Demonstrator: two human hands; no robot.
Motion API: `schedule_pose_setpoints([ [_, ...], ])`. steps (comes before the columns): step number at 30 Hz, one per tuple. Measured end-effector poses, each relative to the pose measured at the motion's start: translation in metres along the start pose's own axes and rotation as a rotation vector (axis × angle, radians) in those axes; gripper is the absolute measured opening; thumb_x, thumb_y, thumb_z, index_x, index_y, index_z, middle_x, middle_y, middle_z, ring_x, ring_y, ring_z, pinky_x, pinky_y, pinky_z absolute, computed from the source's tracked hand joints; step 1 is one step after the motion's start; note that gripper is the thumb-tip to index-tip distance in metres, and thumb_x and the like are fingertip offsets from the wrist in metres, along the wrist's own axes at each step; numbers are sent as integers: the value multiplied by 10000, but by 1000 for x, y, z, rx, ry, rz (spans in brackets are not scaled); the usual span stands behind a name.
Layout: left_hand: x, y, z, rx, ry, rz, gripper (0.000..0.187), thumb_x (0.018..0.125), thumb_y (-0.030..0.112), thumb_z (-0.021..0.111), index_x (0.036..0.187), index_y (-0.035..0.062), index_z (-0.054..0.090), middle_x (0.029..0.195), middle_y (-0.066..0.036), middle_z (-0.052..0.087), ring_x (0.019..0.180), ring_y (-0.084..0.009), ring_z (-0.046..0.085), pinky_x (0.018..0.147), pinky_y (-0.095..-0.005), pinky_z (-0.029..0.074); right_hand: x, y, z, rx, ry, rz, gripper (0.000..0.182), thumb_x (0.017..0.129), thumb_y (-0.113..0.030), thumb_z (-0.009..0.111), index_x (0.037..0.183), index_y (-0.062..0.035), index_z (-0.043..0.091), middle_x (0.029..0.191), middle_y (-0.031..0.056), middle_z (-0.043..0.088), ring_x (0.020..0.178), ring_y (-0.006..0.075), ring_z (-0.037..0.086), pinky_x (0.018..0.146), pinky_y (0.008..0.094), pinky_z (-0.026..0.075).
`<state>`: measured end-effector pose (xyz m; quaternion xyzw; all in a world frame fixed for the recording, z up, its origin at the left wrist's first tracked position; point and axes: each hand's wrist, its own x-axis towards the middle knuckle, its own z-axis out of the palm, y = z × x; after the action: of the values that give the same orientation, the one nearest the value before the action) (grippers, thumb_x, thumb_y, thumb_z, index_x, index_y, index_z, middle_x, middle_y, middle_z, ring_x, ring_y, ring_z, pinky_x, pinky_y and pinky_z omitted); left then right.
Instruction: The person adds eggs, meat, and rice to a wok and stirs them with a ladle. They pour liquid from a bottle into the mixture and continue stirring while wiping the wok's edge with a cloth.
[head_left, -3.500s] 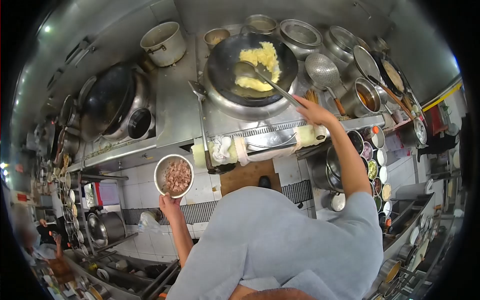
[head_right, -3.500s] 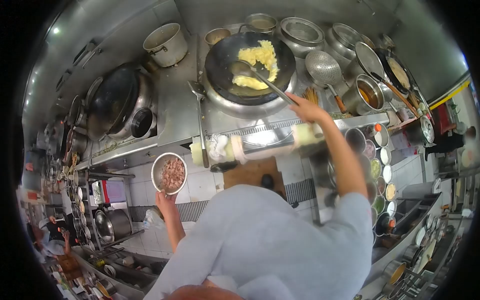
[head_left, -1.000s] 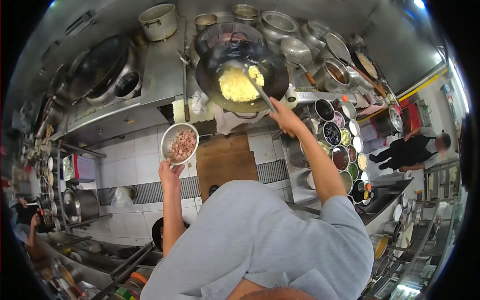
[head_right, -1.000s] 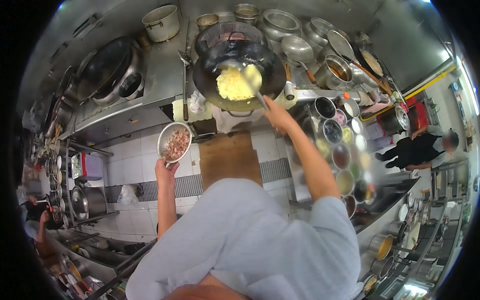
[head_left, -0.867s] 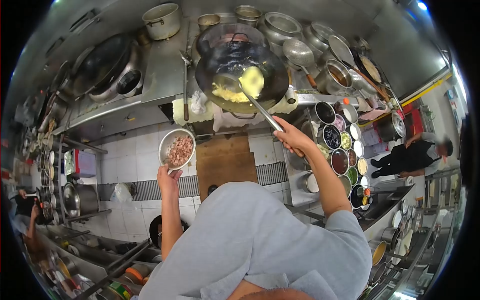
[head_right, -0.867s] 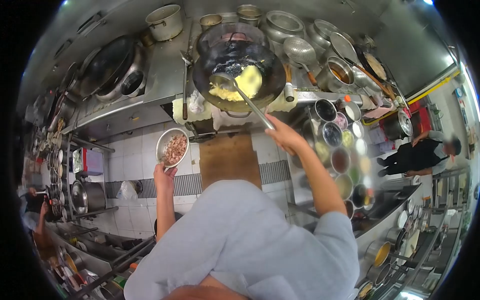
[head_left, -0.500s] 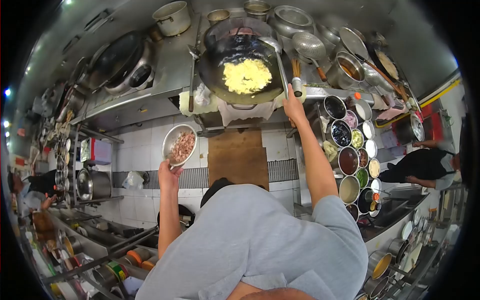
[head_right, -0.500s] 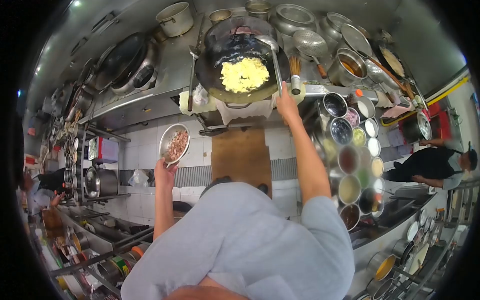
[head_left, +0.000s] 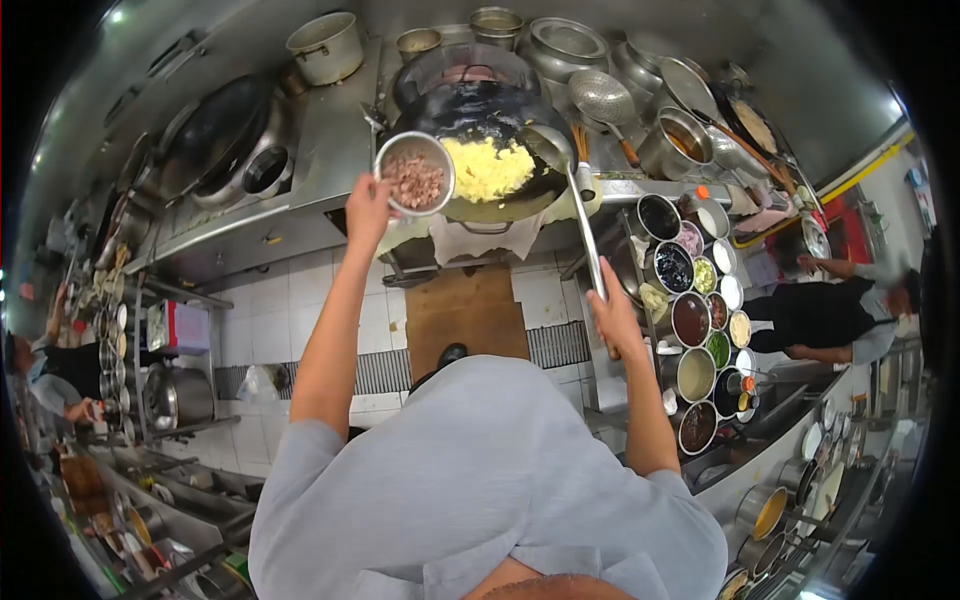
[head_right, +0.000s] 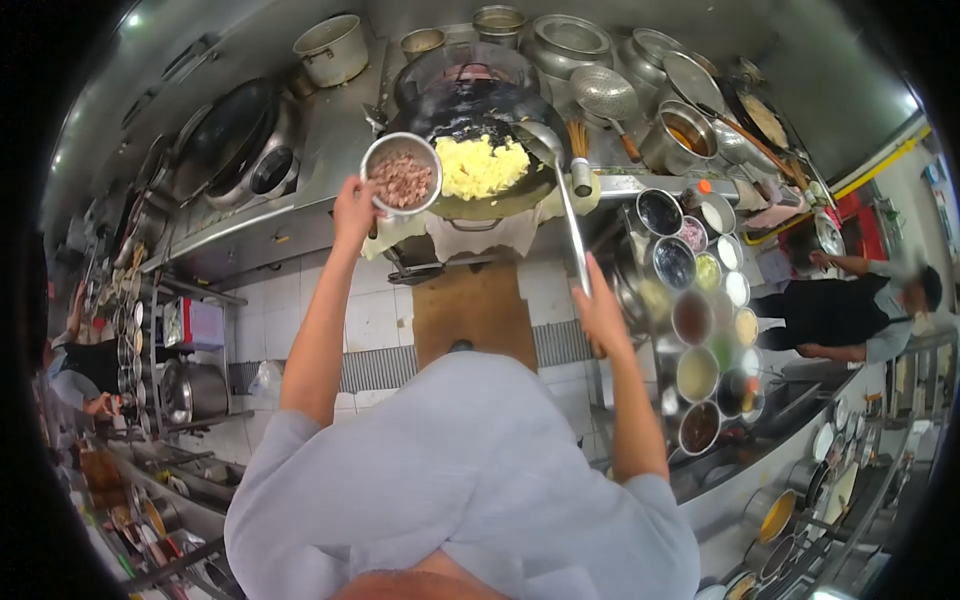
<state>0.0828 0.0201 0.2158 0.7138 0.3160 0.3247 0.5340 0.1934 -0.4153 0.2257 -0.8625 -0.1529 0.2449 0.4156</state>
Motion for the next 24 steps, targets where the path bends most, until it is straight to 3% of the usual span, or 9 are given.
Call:
schedule_pose_setpoints([
  [4,69,-3,60,384,-148,280,169,942,164,577,900,5,540,924,-165,576,720,-335,651,609,-430,553,-6,-6,33,136,-44,-107,674,958,-149,583,1562,-247,300,674,89,588,487,146,501,476,340,434],
  [6,98,-19,84,546,-156,424,164,934,163,569,902,4,538,940,-185,573,788,-386,644,687,-474,542,3,-23,58,48,-4,-64,675,956,-173,593,1560,-239,300,759,190,630,532,227,551,537,397,464],
  [8,124,-28,90,681,-53,621,169,926,164,569,883,7,525,927,-192,567,864,-408,637,743,-504,513,24,8,100,-6,247,-392,664,957,-154,586,1555,-224,306,721,152,602,532,234,548,527,390,474],
  [9,127,-18,90,640,-109,517,153,912,160,560,926,9,539,1004,-224,569,1005,-460,578,823,-544,475,23,2,106,24,229,-320,664,957,-155,582,1556,-220,302,793,179,621,592,262,570,581,400,486],
  [14,147,-9,114,649,-183,654,158,923,143,544,1022,22,567,1107,-229,571,943,-470,616,809,-547,503,20,-79,100,71,-16,111,681,956,-158,578,1562,-200,270,1109,270,655,882,375,647,806,424,499],
  [15,148,-13,119,682,-218,674,164,926,135,538,1043,26,574,1133,-227,571,926,-474,625,807,-547,511,39,-54,118,28,86,-61,682,954,-165,583,1558,-200,268,1114,281,655,896,417,660,792,444,501],
  [19,170,-2,110,649,-156,687,153,917,106,539,1045,28,572,1144,-226,570,853,-492,638,767,-568,520,39,-42,158,34,342,-301,689,955,-172,584,1560,-191,255,1026,289,655,874,478,637,792,495,484],
  [22,160,0,117,623,-451,861,157,919,96,526,1054,27,567,1162,-224,568,864,-496,634,778,-568,520,42,-55,145,-48,210,-136,701,953,-169,584,1564,-202,242,1025,292,662,914,513,617,806,519,476],
  [24,157,6,115,628,-358,828,144,922,98,527,1031,17,576,1182,-222,563,892,-495,628,806,-573,503,46,-62,134,-141,171,-119,712,939,-164,594,1561,-229,255,1005,300,662,917,526,611,815,550,476],
])
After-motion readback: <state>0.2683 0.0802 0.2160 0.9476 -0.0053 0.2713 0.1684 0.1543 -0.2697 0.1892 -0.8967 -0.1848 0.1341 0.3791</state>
